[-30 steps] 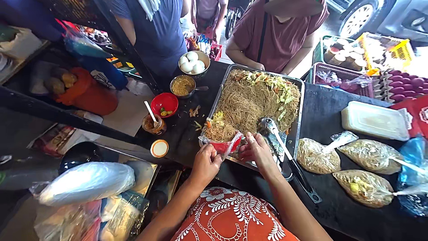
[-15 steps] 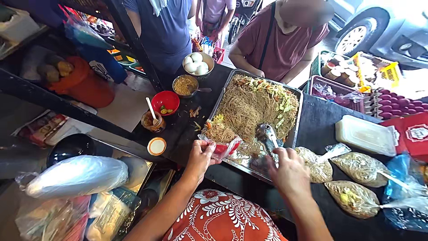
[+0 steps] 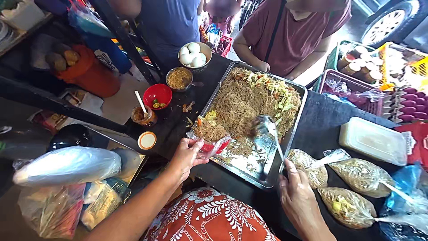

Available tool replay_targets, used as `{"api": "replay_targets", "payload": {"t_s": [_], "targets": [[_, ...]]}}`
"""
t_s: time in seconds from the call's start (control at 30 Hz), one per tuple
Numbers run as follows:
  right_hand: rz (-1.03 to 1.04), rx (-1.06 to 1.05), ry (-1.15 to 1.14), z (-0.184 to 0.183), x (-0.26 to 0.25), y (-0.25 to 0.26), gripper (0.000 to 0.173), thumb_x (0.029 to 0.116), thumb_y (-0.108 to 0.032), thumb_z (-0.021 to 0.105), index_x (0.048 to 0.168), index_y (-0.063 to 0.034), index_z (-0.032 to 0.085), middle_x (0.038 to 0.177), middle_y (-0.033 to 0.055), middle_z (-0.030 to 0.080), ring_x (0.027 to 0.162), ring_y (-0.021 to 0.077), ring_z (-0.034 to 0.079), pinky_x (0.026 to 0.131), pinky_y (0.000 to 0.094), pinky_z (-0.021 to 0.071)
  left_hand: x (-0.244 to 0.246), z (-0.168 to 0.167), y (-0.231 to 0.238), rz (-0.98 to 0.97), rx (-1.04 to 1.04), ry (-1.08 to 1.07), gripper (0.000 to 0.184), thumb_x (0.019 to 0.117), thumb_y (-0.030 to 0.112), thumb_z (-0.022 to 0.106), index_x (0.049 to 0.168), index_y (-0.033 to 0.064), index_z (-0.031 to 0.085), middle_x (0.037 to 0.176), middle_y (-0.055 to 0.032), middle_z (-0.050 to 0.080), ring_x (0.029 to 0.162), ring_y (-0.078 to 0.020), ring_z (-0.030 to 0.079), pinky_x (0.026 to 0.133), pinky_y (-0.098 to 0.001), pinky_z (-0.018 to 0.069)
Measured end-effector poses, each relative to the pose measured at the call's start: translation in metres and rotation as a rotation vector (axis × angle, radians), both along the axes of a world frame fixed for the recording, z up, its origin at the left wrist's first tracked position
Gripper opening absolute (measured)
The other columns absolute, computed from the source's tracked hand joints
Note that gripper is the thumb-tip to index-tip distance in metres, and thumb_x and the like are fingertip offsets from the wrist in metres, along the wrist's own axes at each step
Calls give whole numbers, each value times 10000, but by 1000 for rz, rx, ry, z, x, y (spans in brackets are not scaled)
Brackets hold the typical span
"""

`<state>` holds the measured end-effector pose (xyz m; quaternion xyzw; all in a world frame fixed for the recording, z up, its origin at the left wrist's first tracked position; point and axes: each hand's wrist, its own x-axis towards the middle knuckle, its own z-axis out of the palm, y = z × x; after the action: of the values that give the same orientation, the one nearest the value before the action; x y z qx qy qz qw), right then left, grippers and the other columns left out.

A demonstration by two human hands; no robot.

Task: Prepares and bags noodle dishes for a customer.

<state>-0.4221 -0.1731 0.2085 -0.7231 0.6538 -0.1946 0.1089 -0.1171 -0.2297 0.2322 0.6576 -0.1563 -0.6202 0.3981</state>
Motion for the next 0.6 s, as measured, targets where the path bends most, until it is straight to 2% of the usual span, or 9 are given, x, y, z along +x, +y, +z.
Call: {"api": "replay_targets", "payload": {"t_s": [0.07,0.13,0.23,0.3,0.43,0.5,0.6], "targets": [[100,35,-80,9,9,-15,491,1013,-169,501,1481,-22,517,1170,217,641,867,306,695,708,450,607,-5,1,-3,15,5,-11,359,1062,175,558,1311,-14,383,1106,-224,647,803,-289,744,703,-397,652],[192,117,-135,13,27,-31,492,1029,-164,502,1512,-65,498,1160,203,645,807,271,694,679,434,606,-8,4,-3,28,16,-18,362,1063,171,555,1315,-23,383,1104,-223,648,806,-283,742,709,-392,650],[281,258,-115,16,54,-59,518,1051,-179,477,1562,-100,435,1192,209,633,806,296,695,695,459,602,-12,7,-4,47,36,-20,344,1067,167,545,1307,-26,392,1099,-213,661,809,-271,745,716,-386,648],[307,379,-50,17,68,-73,536,1071,-191,448,1595,-107,371,1275,224,603,928,335,697,799,470,596,-15,7,-5,62,44,-19,319,1073,156,528,1298,-31,401,1082,-208,661,807,-265,745,714,-382,647],[368,420,13,16,82,-79,531,1069,-168,457,1583,-62,378,1263,245,615,969,361,696,828,461,586,-17,6,-9,88,49,-25,224,1079,96,480,1254,-29,416,1031,-195,673,776,-243,742,692,-360,642],[412,411,14,13,77,-76,517,1067,-171,450,1569,-55,403,1236,240,629,943,349,700,809,463,591,-17,6,-10,86,54,-28,202,1078,79,468,1244,-25,419,1029,-191,683,762,-237,742,677,-353,639],[469,436,29,15,61,-75,516,1067,-195,444,1574,-106,419,1246,227,630,928,334,700,802,481,591,-19,6,-12,61,58,-47,220,1073,93,484,1252,-26,435,991,-184,693,742,-232,739,663,-347,637]]}}
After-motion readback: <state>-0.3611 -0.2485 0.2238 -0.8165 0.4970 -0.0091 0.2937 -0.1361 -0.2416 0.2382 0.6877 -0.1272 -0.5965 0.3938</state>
